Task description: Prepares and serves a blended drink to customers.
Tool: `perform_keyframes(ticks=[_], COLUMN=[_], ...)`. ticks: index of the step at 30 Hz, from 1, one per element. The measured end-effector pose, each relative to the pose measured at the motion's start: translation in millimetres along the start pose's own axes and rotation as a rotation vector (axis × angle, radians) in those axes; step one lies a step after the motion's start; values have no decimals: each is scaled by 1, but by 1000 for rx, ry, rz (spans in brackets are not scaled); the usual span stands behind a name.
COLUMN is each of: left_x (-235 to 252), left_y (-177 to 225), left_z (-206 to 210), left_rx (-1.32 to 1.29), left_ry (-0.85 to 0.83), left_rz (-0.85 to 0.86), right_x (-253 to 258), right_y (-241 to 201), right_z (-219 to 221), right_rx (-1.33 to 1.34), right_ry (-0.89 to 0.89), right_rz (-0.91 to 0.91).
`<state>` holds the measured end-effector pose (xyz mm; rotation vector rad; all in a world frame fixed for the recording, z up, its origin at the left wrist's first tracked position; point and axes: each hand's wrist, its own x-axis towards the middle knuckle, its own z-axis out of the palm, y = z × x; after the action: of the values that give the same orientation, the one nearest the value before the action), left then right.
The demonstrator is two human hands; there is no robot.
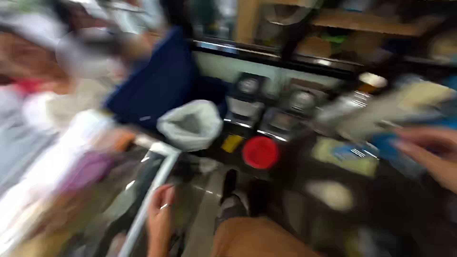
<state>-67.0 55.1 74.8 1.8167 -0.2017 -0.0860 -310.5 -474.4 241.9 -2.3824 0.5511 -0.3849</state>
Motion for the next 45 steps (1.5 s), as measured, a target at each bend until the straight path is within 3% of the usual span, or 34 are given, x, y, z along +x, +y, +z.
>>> perform_keyframes(ticks=[2, 7, 9, 11, 14, 17, 23, 31, 41, 45], left_x=[-15, -24, -19, -11, -4, -5, -16, -10, -2, -1], left_y=[-6, -36, -37, -33, -30, -29, -50, -60, -60, -59], left_z=[23, 74, 98, 117, 133, 133, 109, 98, 106, 113], left_rx=[-30, -177, -207, -210, -217, -203, -222, -259, -270, -279], left_ry=[-162, -363, -433, -490, -534, -553, -534, -517, -536, -555], left_rz=[-30, -60, -57, -24, 8, 6, -47, -58, -72, -73], right_x=[25, 61, 56, 59, 97, 151, 217, 224, 223, 217], right_y=[5, 27, 58, 87, 104, 123, 155, 165, 162, 166], right_z=[-8, -48, -35, -3, 31, 33, 25, 27, 22, 18], right_rx=[-106, -275, -300, -326, -431, -599, -776, -699, -795, -734], right_ry=[83, -77, -197, -270, -153, -144, -478, -514, -541, -538], right_rz=[-29, 157, 318, 363, 300, 245, 319, 365, 445, 344])
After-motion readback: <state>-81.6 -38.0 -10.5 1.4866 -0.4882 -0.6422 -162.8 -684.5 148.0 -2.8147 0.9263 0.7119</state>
